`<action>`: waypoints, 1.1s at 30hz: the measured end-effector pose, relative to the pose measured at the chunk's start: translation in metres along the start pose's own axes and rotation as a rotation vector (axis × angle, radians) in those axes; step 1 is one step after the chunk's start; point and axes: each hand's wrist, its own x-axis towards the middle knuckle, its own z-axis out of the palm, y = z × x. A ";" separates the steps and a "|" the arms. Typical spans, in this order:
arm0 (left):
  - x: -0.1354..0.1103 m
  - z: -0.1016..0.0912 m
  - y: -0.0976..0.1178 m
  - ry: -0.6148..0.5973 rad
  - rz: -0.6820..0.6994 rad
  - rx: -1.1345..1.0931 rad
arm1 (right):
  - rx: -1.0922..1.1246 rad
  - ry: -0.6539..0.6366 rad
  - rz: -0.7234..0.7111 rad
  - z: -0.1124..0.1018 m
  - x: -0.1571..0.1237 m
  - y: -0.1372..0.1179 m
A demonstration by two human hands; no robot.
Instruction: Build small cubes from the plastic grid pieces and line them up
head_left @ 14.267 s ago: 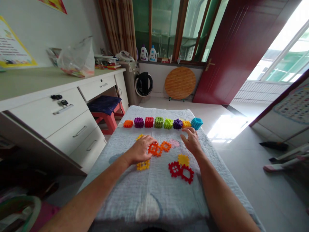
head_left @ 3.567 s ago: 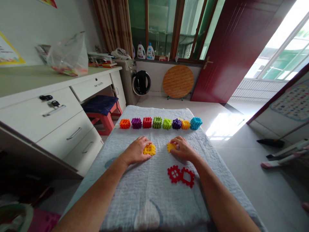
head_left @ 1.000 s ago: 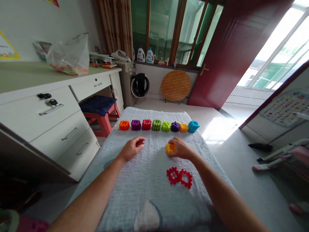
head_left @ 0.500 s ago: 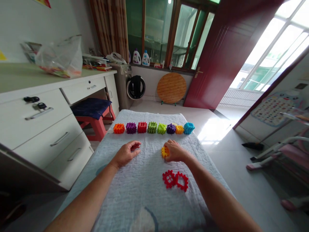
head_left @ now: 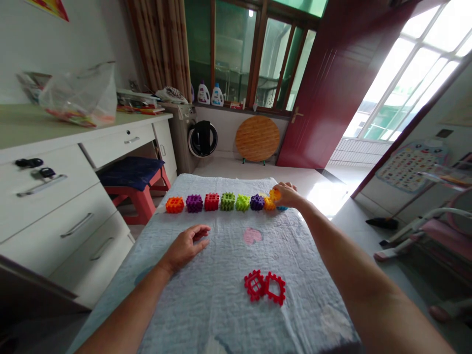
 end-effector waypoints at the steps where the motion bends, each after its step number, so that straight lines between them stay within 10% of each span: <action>1: 0.000 0.000 0.000 -0.002 -0.001 0.002 | -0.013 -0.010 0.001 0.002 0.005 0.002; 23: -0.001 -0.001 0.000 -0.035 0.022 0.078 | -0.116 -0.164 -0.018 0.037 0.035 0.015; 33: -0.002 -0.001 -0.002 -0.027 0.033 0.064 | -0.009 0.020 0.001 0.006 0.017 0.018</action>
